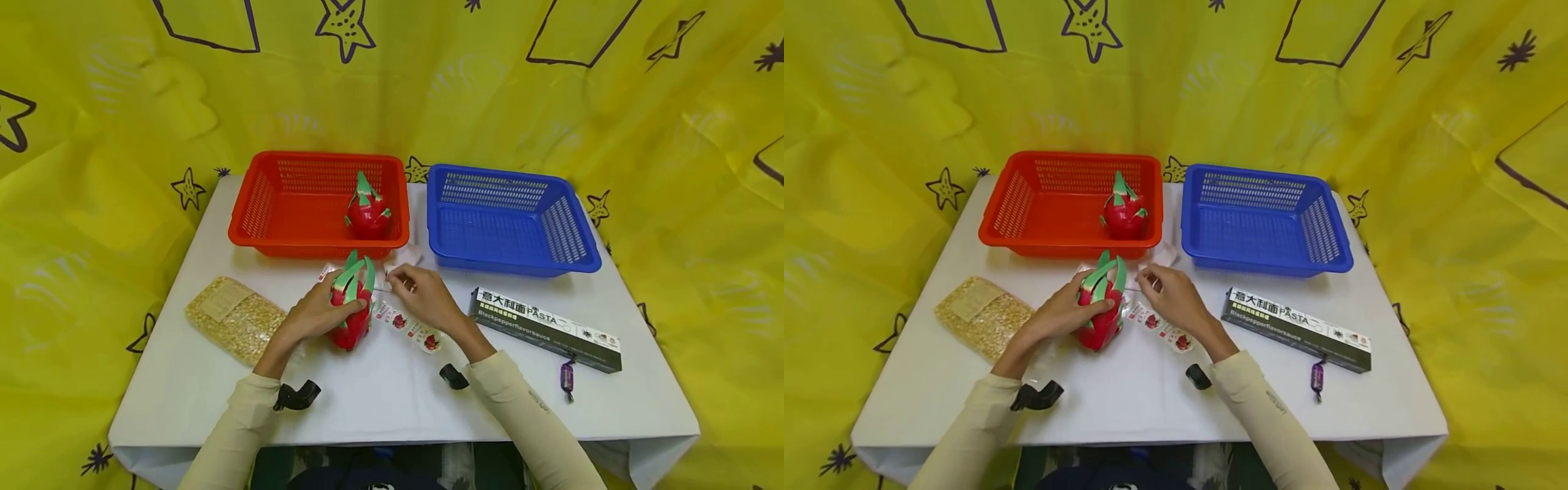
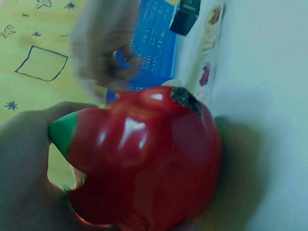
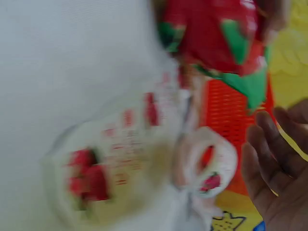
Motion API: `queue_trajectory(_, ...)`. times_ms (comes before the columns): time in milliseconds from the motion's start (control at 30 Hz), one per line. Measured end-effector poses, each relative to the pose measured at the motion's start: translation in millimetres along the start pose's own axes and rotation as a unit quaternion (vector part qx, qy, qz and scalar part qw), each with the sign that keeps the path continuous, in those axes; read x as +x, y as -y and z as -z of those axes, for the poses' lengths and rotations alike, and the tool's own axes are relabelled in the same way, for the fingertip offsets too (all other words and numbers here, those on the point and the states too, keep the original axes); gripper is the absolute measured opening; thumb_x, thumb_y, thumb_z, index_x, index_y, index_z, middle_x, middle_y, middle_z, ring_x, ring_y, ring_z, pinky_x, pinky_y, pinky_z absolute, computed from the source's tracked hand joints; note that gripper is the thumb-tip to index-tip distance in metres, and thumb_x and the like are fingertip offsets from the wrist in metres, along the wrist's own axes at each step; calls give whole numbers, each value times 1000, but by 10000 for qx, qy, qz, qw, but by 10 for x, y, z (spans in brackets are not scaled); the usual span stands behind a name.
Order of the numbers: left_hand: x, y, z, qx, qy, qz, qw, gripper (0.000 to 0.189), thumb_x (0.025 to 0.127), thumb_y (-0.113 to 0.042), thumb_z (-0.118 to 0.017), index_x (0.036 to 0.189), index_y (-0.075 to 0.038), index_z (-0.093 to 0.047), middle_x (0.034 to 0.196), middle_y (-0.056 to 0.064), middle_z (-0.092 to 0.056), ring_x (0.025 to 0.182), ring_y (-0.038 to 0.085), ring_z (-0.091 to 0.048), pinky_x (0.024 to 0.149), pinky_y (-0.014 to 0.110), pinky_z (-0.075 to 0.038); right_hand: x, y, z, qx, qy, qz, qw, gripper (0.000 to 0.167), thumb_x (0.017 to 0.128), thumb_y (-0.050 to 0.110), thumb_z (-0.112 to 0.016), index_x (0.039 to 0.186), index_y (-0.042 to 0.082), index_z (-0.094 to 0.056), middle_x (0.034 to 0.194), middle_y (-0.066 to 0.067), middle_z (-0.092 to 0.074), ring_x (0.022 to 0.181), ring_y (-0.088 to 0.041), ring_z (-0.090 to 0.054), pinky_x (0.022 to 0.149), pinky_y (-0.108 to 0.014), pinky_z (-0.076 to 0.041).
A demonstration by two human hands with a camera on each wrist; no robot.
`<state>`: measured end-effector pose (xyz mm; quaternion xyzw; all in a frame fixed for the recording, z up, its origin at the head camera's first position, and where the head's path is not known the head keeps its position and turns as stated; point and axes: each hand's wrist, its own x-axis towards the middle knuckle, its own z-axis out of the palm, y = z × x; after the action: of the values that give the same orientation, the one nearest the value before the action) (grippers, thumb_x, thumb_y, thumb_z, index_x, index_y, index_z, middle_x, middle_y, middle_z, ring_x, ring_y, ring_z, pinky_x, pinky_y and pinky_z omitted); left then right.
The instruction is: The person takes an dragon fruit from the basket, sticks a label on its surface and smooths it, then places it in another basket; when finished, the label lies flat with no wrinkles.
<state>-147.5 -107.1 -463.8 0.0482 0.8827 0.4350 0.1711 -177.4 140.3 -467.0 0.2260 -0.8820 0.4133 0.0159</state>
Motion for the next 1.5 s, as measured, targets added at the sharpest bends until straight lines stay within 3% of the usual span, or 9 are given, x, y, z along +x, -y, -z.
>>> queue_trajectory(133,23,-1,-2,332,-77,-24,9994,85,99,-63,-60,168,-24,-29,150,17,-55,134,40,-57,104,66,-47,-111,-120,-127,-864,1016,36,9911,24,105,14,-64,125,8,-76,100,-2,-72,87,-15,-65,81,-34,-58)
queue_trajectory(267,17,-29,-46,348,-208,17,9992,86,98,-64,-60,167,-23,-28,154,18,-46,140,42,-50,106,71,-44,-165,-207,-218,-1823,1328,152,9741,35,103,16,-67,138,15,-72,109,-5,-68,94,-19,-67,81,-41,-60)
queue_trajectory(400,17,-39,-139,37,-475,-41,9989,91,97,-58,-66,168,-20,-25,159,18,-36,143,41,-40,106,70,-45,-184,-257,-260,-2346,1265,285,9634,34,102,19,-71,136,18,-75,107,-4,-65,88,-17,-65,69,-38,-58)
queue_trajectory(633,37,4,-301,232,-1111,-777,9905,84,94,-46,-75,163,-22,-35,169,16,-21,148,39,-23,117,64,-27,-164,-304,-284,-2610,964,436,9595,14,99,26,-77,110,18,-81,102,0,-67,84,-13,-64,67,-30,-57)
queue_trajectory(867,71,46,-307,-153,-935,-1043,9900,74,96,-42,-77,159,-25,-43,164,11,-31,135,36,-33,103,59,-43,-171,-322,-271,-2357,779,486,9675,9,99,20,-76,106,14,-74,106,-1,-68,99,-16,-66,79,-35,-61)
queue_trajectory(1067,116,88,-274,-394,-617,-1133,9909,62,106,-43,-64,160,-21,-42,166,15,-28,140,38,-28,108,63,-43,-214,-284,-162,-1274,253,-13,9915,6,103,14,-67,106,10,-63,97,-3,-69,88,-18,-66,80,-39,-58)
queue_trajectory(1200,123,111,-244,-615,-499,-1052,9913,54,114,-43,-44,160,-16,-42,165,17,-27,144,39,-24,115,69,-33,-212,-213,-31,-621,-584,-62,9963,8,104,10,-65,109,6,-62,96,-7,-70,87,-23,-67,81,-46,-57)
queue_trajectory(1333,118,112,-220,-748,-473,-941,9916,54,115,-43,-37,160,-15,-42,164,17,-28,146,38,-23,116,70,-31,-165,-114,113,16,-1784,288,9835,16,101,3,-69,115,-1,-62,102,-17,-70,91,-32,-69,85,-49,-57)
queue_trajectory(1500,127,98,-226,-759,-485,-879,9921,53,115,-41,-37,160,-13,-42,165,17,-28,144,38,-24,116,68,-32,-130,46,270,571,-2839,707,9545,31,97,-1,-73,125,-8,-59,111,-23,-70,94,-35,-68,90,-31,-54)
